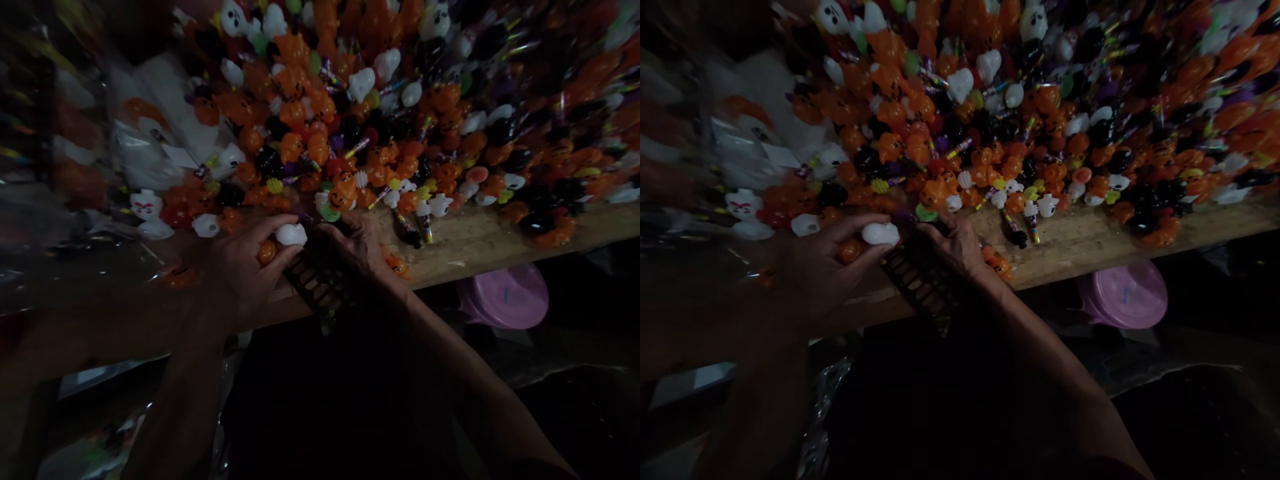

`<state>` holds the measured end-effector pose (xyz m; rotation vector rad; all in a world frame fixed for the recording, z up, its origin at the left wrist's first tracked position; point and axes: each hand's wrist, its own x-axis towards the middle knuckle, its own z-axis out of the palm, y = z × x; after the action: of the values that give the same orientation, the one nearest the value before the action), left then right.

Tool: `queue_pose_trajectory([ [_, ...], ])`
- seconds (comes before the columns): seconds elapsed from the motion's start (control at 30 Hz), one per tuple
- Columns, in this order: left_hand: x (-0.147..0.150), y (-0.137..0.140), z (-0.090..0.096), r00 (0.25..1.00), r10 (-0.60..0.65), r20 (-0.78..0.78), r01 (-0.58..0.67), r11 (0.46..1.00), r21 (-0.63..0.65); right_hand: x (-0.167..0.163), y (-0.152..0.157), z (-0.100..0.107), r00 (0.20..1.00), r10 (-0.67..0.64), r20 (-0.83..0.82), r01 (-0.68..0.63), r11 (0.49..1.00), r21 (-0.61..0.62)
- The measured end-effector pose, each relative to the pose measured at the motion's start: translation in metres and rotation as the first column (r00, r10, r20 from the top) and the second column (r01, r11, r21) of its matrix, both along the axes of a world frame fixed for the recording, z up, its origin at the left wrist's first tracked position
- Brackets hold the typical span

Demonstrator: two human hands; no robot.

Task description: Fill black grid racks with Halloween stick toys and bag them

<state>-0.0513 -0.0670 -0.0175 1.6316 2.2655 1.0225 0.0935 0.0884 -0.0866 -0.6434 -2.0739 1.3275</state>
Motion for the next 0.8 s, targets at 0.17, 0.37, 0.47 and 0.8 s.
queue_pose_trajectory([
  [0.17, 0.003, -0.001, 0.002, 0.999, 0.04, 0.036, -0.039, 0.999, -0.021, 0.001, -0.003, 0.005, 0.994, 0.105, 0.014, -0.106, 0.984, 0.14],
  [0.37, 0.006, -0.002, -0.002, 0.995, 0.061, 0.085, -0.057, 0.997, -0.054, 0.001, -0.008, 0.001, 0.998, 0.05, 0.038, -0.06, 0.941, 0.334],
  [0.47, 0.005, -0.002, -0.001, 0.998, 0.049, 0.048, -0.047, 0.999, -0.027, -0.002, -0.009, -0.006, 0.993, 0.059, 0.099, -0.094, 0.913, 0.397],
  [0.8, 0.009, 0.011, 0.024, 0.981, 0.014, -0.194, -0.007, 0.999, 0.038, -0.008, -0.007, -0.012, 0.989, 0.093, 0.116, -0.129, 0.928, 0.35],
])
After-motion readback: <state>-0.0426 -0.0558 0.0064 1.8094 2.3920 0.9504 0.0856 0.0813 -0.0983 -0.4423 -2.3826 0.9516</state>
